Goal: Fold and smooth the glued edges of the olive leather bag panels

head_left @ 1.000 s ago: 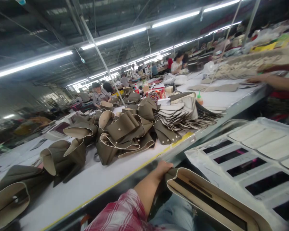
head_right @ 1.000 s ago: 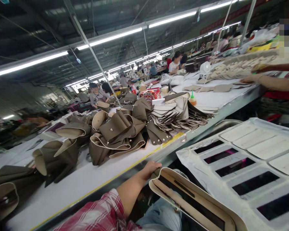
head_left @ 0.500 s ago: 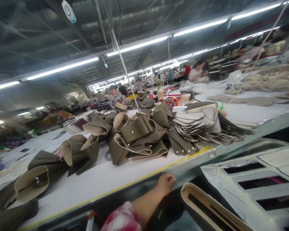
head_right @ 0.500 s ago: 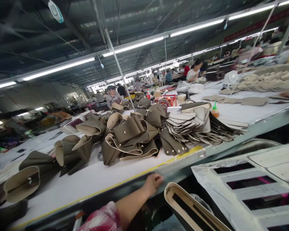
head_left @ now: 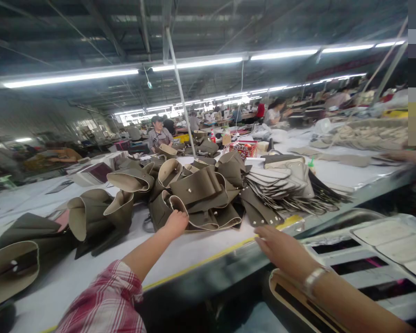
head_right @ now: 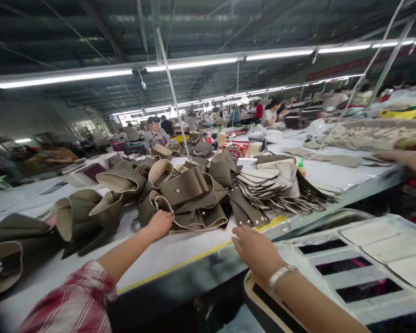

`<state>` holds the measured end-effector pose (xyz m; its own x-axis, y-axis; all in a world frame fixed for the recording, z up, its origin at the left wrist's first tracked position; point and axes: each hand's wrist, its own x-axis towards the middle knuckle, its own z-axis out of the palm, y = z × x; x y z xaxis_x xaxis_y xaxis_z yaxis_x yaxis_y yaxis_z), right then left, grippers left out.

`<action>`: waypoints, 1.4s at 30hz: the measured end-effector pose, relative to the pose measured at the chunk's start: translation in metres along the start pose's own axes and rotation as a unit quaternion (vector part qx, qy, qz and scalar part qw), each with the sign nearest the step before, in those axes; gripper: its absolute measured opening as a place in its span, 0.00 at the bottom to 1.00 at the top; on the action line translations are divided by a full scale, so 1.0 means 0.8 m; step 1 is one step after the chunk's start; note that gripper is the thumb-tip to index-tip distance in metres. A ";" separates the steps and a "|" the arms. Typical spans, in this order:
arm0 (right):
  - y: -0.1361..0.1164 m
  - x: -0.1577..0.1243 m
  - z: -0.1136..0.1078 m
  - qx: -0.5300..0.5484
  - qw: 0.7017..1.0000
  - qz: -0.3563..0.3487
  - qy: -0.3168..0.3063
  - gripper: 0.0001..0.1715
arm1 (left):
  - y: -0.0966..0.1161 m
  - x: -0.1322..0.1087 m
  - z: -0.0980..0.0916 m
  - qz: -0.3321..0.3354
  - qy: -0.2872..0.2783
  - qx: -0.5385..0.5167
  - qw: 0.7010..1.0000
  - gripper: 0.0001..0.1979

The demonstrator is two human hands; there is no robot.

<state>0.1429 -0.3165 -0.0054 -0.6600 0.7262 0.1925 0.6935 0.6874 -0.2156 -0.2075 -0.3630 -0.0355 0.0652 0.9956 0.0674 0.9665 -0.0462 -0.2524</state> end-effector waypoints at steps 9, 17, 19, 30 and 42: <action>-0.126 0.159 0.099 -0.124 0.981 -0.146 -0.012 0.24 | -0.036 -0.017 -0.005 0.107 0.035 0.020 0.993 0.08; -0.147 0.223 0.101 -0.096 0.988 -0.110 -0.051 0.14 | -0.061 -0.048 0.001 0.153 0.076 0.020 0.985 0.08; -0.129 0.240 0.090 -0.091 0.993 -0.056 -0.049 0.19 | -0.069 -0.061 0.009 0.185 0.085 0.017 0.979 0.07; -0.174 0.223 0.066 -0.048 0.998 -0.039 0.024 0.20 | -0.071 -0.112 0.001 0.083 0.346 -0.050 0.933 0.31; -0.208 0.186 0.022 0.093 0.962 -0.153 0.208 0.22 | -0.141 -0.127 -0.027 -0.304 0.276 -0.353 0.841 0.13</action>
<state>-0.0760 -0.3232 0.0425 -0.6256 0.4584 0.6313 0.3968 0.8837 -0.2485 -0.3179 -0.4609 0.0072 -0.5774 0.6723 0.4632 0.7562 0.2264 0.6139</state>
